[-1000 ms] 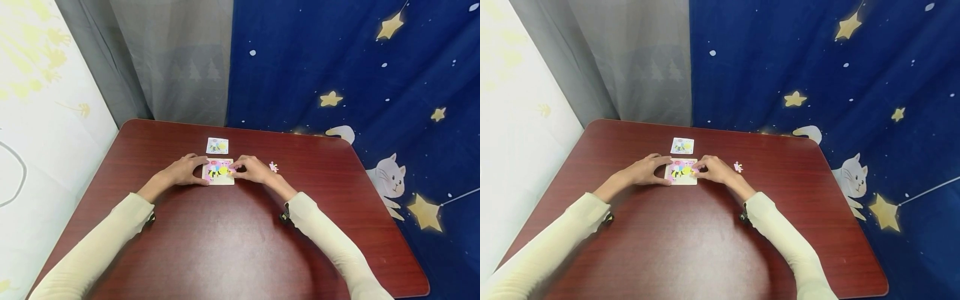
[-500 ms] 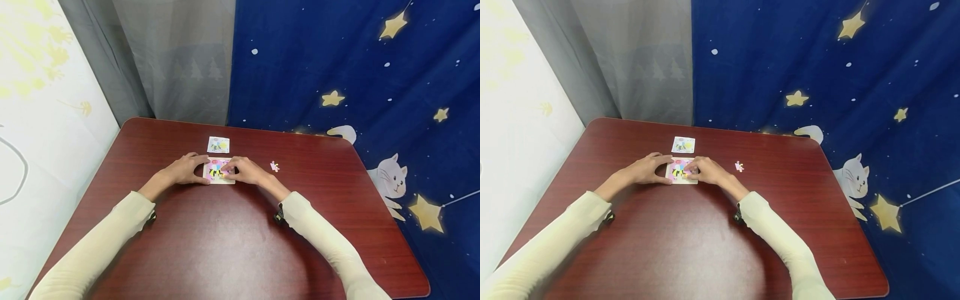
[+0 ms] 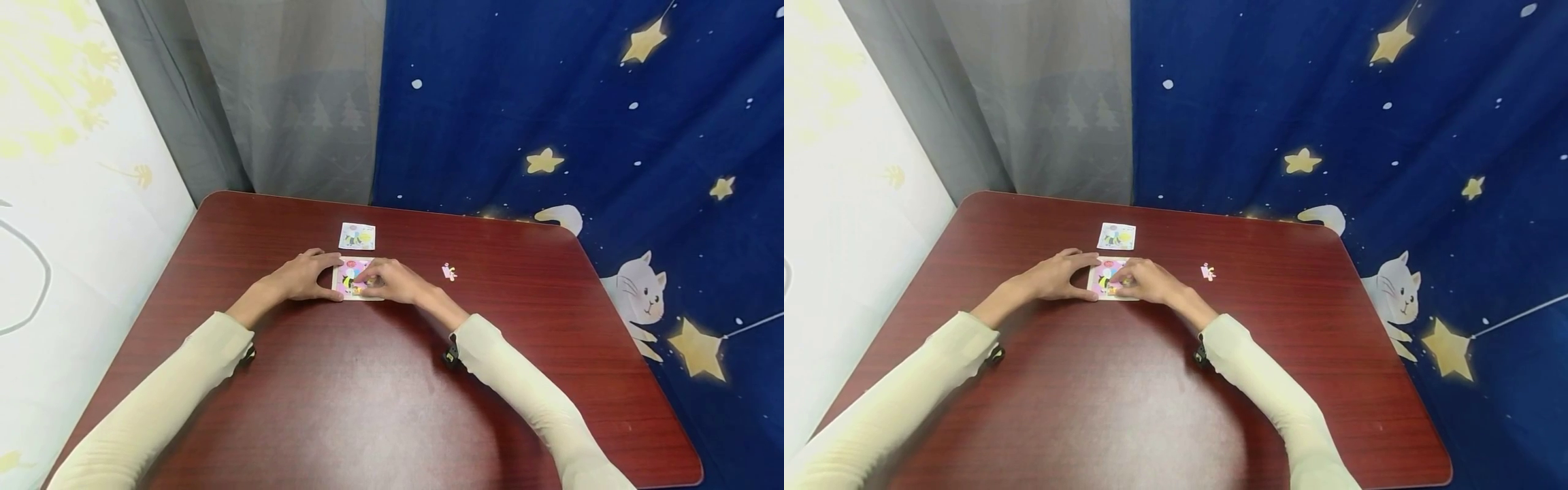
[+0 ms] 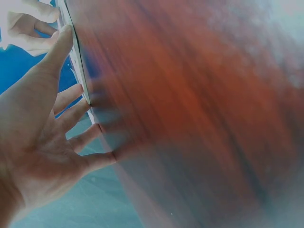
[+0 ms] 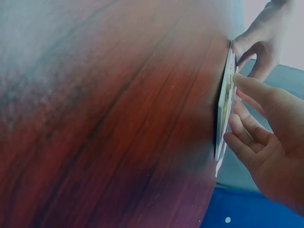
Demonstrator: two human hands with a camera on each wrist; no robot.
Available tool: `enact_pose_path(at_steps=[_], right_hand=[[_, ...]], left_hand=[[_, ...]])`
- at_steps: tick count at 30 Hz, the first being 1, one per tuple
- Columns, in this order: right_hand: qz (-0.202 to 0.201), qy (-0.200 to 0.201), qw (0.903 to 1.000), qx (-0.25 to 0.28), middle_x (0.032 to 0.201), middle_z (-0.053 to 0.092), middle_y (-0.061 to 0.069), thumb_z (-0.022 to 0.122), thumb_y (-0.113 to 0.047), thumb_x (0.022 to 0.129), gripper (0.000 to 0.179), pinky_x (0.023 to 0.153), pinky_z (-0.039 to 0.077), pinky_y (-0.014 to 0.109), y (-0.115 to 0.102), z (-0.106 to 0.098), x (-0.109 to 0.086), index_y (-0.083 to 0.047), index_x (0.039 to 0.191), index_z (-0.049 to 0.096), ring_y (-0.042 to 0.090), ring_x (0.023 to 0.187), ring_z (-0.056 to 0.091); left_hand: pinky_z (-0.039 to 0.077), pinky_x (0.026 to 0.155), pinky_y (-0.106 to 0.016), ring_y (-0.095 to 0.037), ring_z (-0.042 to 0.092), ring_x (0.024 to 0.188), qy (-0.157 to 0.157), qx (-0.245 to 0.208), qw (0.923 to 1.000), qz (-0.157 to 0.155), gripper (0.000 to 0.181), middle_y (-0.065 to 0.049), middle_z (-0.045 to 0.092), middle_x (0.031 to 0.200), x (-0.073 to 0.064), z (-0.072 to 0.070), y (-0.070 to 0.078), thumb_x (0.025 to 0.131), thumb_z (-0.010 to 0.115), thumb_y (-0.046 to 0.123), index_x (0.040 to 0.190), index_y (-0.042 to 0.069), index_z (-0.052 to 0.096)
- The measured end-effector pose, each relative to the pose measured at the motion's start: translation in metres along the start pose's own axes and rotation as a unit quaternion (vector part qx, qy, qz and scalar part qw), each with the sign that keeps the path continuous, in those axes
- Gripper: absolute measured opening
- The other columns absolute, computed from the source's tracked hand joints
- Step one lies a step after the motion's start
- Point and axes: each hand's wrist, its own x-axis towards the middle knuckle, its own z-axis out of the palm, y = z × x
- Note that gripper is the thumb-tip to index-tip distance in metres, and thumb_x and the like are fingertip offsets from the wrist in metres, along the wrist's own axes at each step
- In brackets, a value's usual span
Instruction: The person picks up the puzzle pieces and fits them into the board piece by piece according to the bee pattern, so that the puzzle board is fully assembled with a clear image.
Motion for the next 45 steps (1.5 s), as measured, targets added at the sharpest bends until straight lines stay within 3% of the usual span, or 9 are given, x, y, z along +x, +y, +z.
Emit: enact_pose_path(at_steps=[21, 32, 40, 45], right_hand=[[-0.013, 0.007, 0.9994, -0.031, 0.106, 0.070, -0.001, 0.080, -0.028, 0.094, 0.026, 0.088, 0.049, 0.028, -0.004, 0.008, 0.001, -0.016, 0.118, 0.080, 0.013, 0.099, 0.062], [-0.014, 0.014, 0.9991, -0.038, 0.114, 0.072, -0.002, 0.075, -0.017, 0.097, 0.022, 0.096, 0.048, 0.031, -0.002, 0.005, 0.000, -0.016, 0.119, 0.079, 0.013, 0.107, 0.062], [0.039, 0.060, 0.9959, -0.056, 0.107, 0.069, -0.005, 0.080, -0.044, 0.092, 0.033, 0.085, 0.050, 0.028, -0.005, 0.015, -0.002, -0.022, 0.116, 0.080, 0.011, 0.097, 0.061], [0.044, 0.068, 0.9940, -0.073, 0.100, 0.070, -0.004, 0.081, -0.042, 0.091, 0.031, 0.079, 0.050, 0.028, -0.008, 0.020, -0.001, -0.023, 0.115, 0.080, 0.011, 0.091, 0.061]], left_hand=[[0.043, 0.104, -0.068, -0.043, 0.039, 0.145, 0.006, -0.001, 1.0000, 0.006, 0.086, -0.012, 0.052, 0.154, 0.000, 0.002, -0.003, 0.081, 0.084, 0.059, 0.149, 0.015, 0.056], [0.043, 0.105, -0.067, -0.043, 0.039, 0.145, 0.005, 0.001, 1.0000, 0.004, 0.086, -0.011, 0.050, 0.156, 0.000, 0.000, 0.000, 0.081, 0.084, 0.059, 0.149, 0.015, 0.056], [0.042, 0.106, -0.067, -0.043, 0.038, 0.146, 0.004, 0.003, 1.0000, 0.004, 0.086, -0.011, 0.050, 0.156, 0.000, 0.001, -0.002, 0.081, 0.084, 0.059, 0.150, 0.016, 0.056], [0.043, 0.105, -0.067, -0.043, 0.039, 0.145, 0.005, 0.004, 1.0000, 0.004, 0.086, -0.011, 0.050, 0.156, 0.001, 0.002, -0.002, 0.081, 0.084, 0.059, 0.150, 0.016, 0.056]])
